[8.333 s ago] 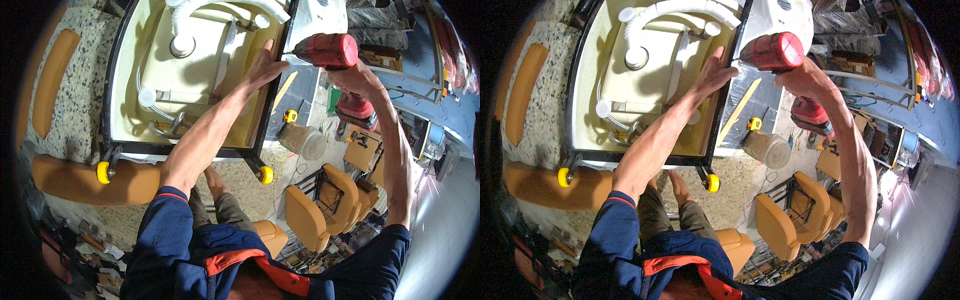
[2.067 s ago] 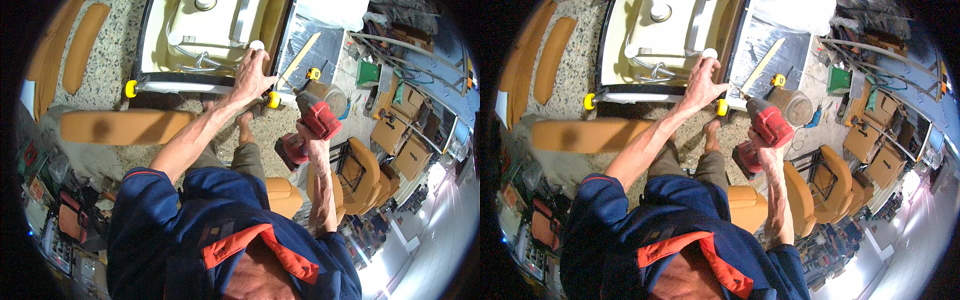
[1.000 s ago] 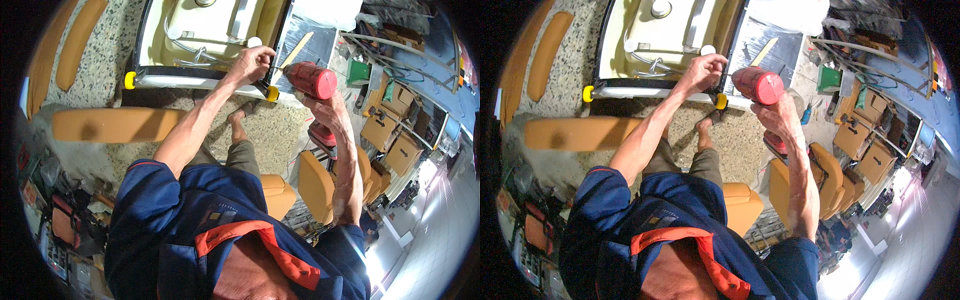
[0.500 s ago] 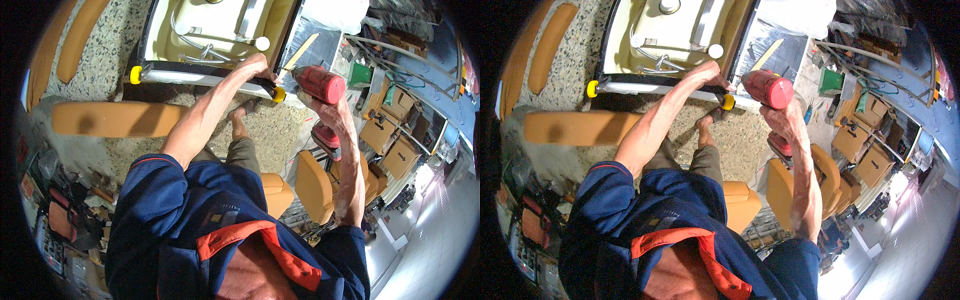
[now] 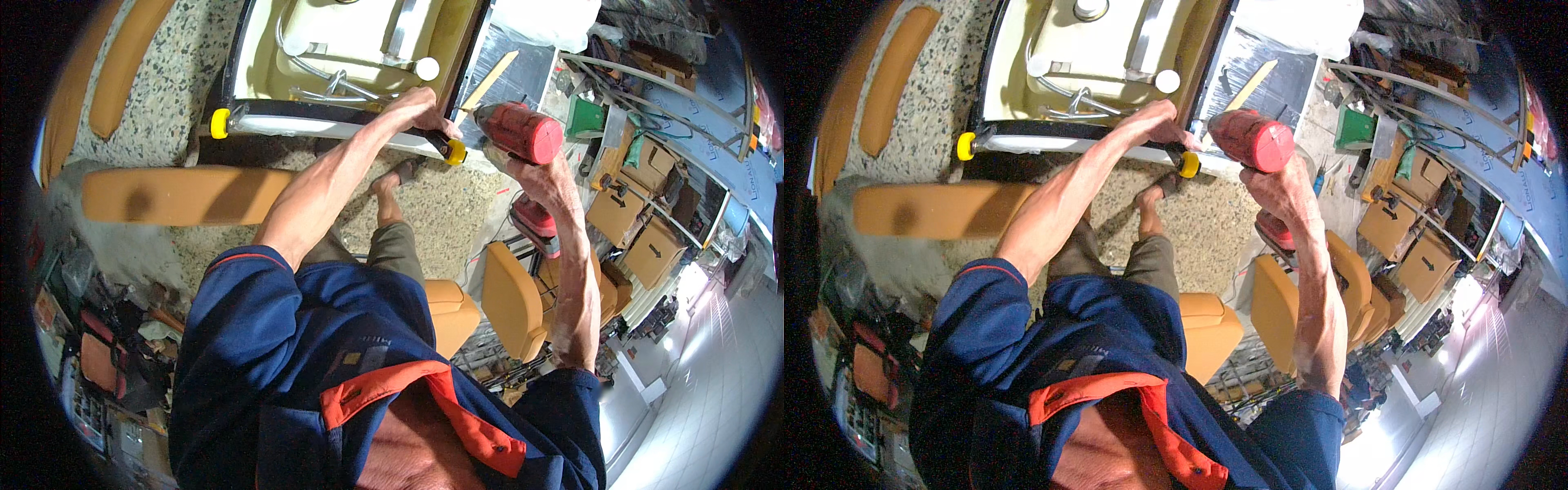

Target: The person assembles a chair by attaching a metal frame to a white plastic seat base using a red cordless drill. They position the frame, insert screws, and tighten them at multiple points around the perimeter of the seat base.

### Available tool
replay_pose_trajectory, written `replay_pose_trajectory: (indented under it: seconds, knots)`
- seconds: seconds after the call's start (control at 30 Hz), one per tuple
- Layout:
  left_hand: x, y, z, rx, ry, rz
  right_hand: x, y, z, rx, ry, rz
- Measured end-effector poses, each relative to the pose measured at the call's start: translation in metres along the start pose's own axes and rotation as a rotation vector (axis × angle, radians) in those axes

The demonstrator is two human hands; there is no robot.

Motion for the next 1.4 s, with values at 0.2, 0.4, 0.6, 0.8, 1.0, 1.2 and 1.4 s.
replay_pose_trajectory:
  seconds: [0.2, 0.4, 0.6, 0.8, 1.0, 1.2, 1.4]
  knots:
    - [0.01, -0.008, -0.002, -0.066, -0.015, -0.051, 0.003, 0.001, 0.001, -0.013, -0.035, 0.028]
    - [0.048, -0.02, -0.004, -0.217, 0.145, -0.154, -0.003, -0.003, -0.003, 0.008, 0.042, 0.051]
    - [-0.001, -0.002, 0.006, 0.015, -0.26, 0.058, -0.014, -0.002, -0.003, 0.024, 0.066, 0.063]
    - [0.02, -0.012, 0.004, -0.107, -0.164, -0.047, -0.011, -0.004, -0.006, 0.041, 0.024, 0.122]
    - [0.02, -0.019, -0.002, -0.026, -0.363, 0.107, -0.017, -0.001, -0.005, 0.001, 0.044, 0.103]
    - [0.067, -0.041, -0.013, -0.156, -0.02, -0.08, -0.006, -0.001, -0.005, -0.002, 0.06, 0.13]
    - [0.034, -0.024, -0.007, -0.026, -0.144, 0.035, -0.009, -0.001, -0.005, 0.005, 0.1, 0.176]
Point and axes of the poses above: each hand's wrist, its own y-axis away from the middle knuckle, its own z-axis out of the back of the hand, x = y × z, the point moved 5 cm from there along -y, towards the middle knuckle, and after that the axes turned 10 degrees about -y, right-handed, at the moved point
